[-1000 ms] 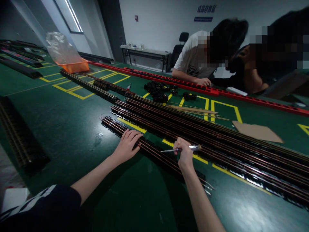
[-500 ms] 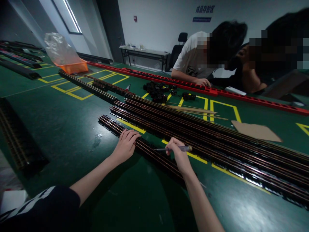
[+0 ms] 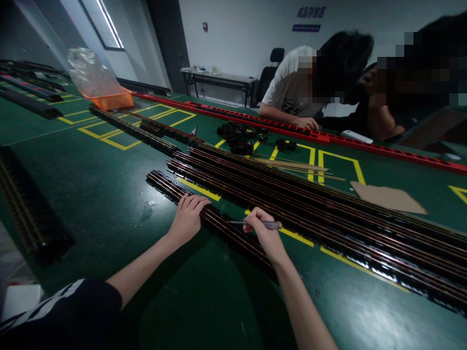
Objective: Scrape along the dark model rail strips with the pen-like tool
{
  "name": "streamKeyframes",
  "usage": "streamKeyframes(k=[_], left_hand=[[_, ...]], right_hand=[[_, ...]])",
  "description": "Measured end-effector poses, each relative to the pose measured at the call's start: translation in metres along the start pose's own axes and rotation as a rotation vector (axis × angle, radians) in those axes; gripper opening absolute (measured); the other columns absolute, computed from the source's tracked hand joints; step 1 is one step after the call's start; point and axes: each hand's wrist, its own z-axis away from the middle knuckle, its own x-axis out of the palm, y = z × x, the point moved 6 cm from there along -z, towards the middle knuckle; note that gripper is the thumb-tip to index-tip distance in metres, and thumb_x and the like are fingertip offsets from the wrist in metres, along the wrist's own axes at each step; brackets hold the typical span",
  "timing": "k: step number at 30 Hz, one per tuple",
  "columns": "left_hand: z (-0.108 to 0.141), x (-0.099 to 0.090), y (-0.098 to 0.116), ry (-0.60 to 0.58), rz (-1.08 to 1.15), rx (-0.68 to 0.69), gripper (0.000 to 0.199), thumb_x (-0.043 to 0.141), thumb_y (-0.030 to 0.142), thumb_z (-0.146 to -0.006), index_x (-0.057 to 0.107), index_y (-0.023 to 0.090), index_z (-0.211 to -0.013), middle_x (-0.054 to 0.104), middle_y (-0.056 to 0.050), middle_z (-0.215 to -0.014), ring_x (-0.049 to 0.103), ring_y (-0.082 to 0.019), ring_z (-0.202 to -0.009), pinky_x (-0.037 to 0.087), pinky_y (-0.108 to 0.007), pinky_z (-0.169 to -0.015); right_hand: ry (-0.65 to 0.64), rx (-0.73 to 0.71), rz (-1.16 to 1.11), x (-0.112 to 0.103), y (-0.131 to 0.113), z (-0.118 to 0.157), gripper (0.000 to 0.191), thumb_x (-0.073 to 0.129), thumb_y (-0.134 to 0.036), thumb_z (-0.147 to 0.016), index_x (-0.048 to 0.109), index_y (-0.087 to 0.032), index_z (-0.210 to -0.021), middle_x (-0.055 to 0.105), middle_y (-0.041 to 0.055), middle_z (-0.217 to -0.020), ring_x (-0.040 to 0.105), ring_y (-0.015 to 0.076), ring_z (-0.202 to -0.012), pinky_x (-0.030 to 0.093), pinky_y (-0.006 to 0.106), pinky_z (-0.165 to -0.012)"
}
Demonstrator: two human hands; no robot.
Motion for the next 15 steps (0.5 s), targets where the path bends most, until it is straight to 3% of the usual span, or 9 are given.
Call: streamKeyframes(k=[9,15], left_hand=[[-0.0008,-0.0020,-0.0015,0.002,0.061,-0.026,0.043,0.037,-0.001,-0.074,0.058,0.019,-0.106,0.062,-0.006,-0.111,0.050,-0.023,-0.111,0.031,-0.048,-0.104],[0.0013,-0.0020,0.0001,0.044,0.124,0.055,0.045,0.035,-0.002,-0.072,0.056,0.019,-0.107,0.062,-0.005,-0.109,0.051,-0.021,-0.112,0.030,-0.050,-0.107]], right_hand=[[-0.016,-0.012,-0.098,0.0000,0.0066,-0.0017,0.020,0.057,-0.031,-0.073,0.052,-0.018,-0.057,0.053,-0.0022,-0.059,0.051,0.0102,-0.058,0.041,0.025,-0.063],[-0.004,0.000,-0.095,-0.0002,0.0062,-0.0009,0.020,0.057,-0.031,-0.072,0.053,-0.018,-0.056,0.053,-0.0016,-0.058,0.051,0.0108,-0.058,0.041,0.025,-0.062]])
